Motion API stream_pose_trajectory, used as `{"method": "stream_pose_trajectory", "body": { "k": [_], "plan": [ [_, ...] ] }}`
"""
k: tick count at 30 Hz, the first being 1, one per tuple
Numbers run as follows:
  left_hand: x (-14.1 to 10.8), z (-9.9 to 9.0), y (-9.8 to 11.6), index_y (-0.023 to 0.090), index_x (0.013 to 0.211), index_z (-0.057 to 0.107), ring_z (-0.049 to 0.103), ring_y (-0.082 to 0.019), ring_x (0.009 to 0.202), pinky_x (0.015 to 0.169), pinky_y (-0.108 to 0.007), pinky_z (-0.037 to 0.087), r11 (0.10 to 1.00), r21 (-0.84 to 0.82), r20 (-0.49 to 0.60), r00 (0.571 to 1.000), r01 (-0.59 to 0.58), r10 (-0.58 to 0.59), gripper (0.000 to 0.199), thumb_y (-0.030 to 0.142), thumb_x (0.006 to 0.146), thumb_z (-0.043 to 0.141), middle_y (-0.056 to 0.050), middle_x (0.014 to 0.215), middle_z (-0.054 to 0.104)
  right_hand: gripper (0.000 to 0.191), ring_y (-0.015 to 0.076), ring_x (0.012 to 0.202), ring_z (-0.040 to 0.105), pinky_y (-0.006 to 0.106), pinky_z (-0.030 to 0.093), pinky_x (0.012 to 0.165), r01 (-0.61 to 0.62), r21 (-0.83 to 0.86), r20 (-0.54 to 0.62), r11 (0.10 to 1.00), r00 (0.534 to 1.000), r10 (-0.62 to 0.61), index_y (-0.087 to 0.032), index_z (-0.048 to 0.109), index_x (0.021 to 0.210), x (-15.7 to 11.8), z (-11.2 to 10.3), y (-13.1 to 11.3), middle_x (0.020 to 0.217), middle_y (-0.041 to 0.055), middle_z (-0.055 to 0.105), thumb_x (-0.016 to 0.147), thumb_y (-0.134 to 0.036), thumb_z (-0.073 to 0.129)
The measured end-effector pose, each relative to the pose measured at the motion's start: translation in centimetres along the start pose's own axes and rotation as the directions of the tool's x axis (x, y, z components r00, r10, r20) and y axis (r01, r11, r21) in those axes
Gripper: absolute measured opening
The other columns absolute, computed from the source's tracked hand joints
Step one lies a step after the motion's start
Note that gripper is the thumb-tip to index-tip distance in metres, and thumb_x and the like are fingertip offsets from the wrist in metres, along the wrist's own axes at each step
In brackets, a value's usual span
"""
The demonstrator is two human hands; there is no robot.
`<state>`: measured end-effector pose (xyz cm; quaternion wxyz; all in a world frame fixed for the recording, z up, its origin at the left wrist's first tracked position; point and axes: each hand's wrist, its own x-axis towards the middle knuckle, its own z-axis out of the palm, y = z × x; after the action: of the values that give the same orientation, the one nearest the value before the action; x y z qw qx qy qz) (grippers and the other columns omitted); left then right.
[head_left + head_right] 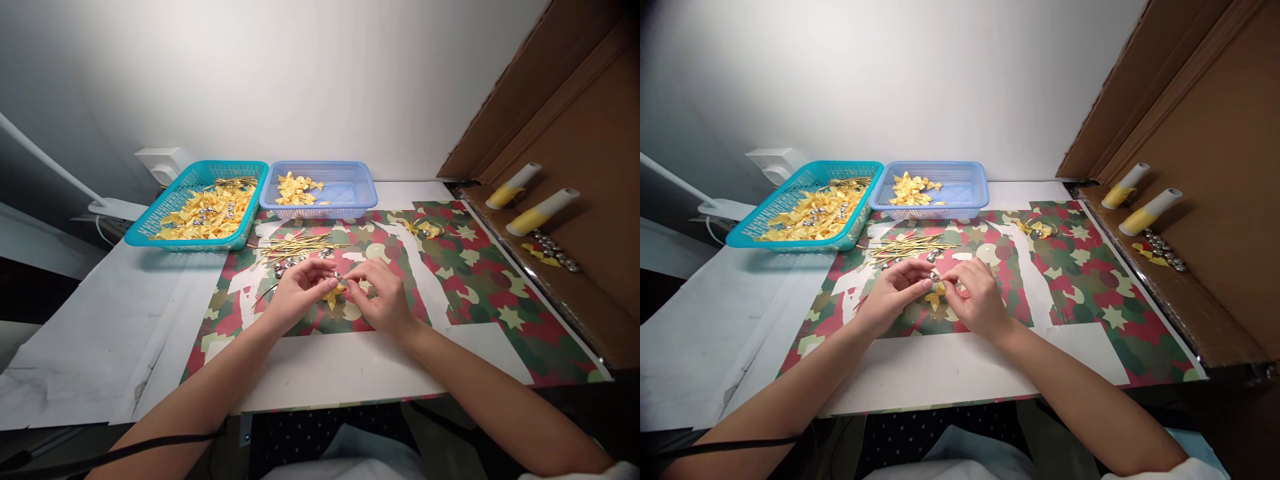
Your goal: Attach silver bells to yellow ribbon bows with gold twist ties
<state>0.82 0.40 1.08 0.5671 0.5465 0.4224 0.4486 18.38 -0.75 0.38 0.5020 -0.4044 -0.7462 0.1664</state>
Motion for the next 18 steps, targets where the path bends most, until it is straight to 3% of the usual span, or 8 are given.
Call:
{"method": "stream_pose_trajectory", "body": {
  "k": [3,6,8,13,18],
  "plan": [
    [-0.2,0.14,-0.19,0.02,0.091,0.069,0.058,-0.012,0.067,0.058,-0.023,0.048,0.993,0.068,-0.011,0.995,-0.1,0.101,0.028,0.031,0.069,0.081,-0.003,0.084,0.069,0.013,0.0187,0.074,0.057,0.035,0.047,0.066,-0.17,0.135,0.017,0.976,0.985,0.169,-0.022,0.061,0.076,-0.14,0.11,-0.15,0.073,0.0031,0.064,0.087,-0.02,0.055],
    [-0.33,0.17,-0.23,0.021,0.087,0.071,0.053,-0.011,0.062,0.055,-0.024,0.044,0.972,0.174,-0.034,0.985,-0.16,0.169,0.016,0.029,0.074,0.077,-0.002,0.081,0.069,0.013,0.0173,0.074,0.057,0.031,0.049,0.06,-0.42,0.325,0.151,0.848,0.908,0.392,-0.022,0.063,0.08,-0.24,0.2,-0.1,0.079,0.0037,0.064,0.088,-0.031,0.058],
    [-0.35,0.15,-0.19,0.022,0.086,0.073,0.056,-0.013,0.067,0.056,-0.025,0.045,0.959,0.201,-0.049,0.976,-0.198,0.212,0.012,0.03,0.077,0.075,-0.003,0.083,0.071,0.019,0.0155,0.071,0.056,0.029,0.049,0.059,-0.52,0.402,0.234,0.754,0.854,0.464,-0.021,0.064,0.08,-0.26,0.27,0.04,0.081,0.0031,0.062,0.086,-0.039,0.06],
    [-0.24,0.04,-0.02,0.025,0.079,0.076,0.063,-0.019,0.085,0.075,-0.033,0.052,0.902,0.276,-0.082,0.927,-0.33,0.365,0.005,0.023,0.074,0.076,-0.004,0.086,0.071,0.033,0.0132,0.066,0.053,0.027,0.047,0.059,-0.629,0.403,0.361,0.665,0.777,0.516,-0.019,0.066,0.082,-0.21,0.42,0.25,0.075,0.0017,0.06,0.081,-0.052,0.064],
    [-0.15,-0.19,0.05,0.026,0.079,0.077,0.062,-0.018,0.082,0.076,-0.034,0.051,0.879,0.319,-0.018,0.925,-0.354,0.379,0.006,0.021,0.075,0.075,-0.003,0.083,0.067,0.036,0.0114,0.062,0.049,0.025,0.04,0.056,-0.627,0.406,0.386,0.665,0.777,0.497,-0.018,0.067,0.081,-0.17,0.4,0.14,0.074,0.0015,0.061,0.081,-0.054,0.063]
  ]
}}
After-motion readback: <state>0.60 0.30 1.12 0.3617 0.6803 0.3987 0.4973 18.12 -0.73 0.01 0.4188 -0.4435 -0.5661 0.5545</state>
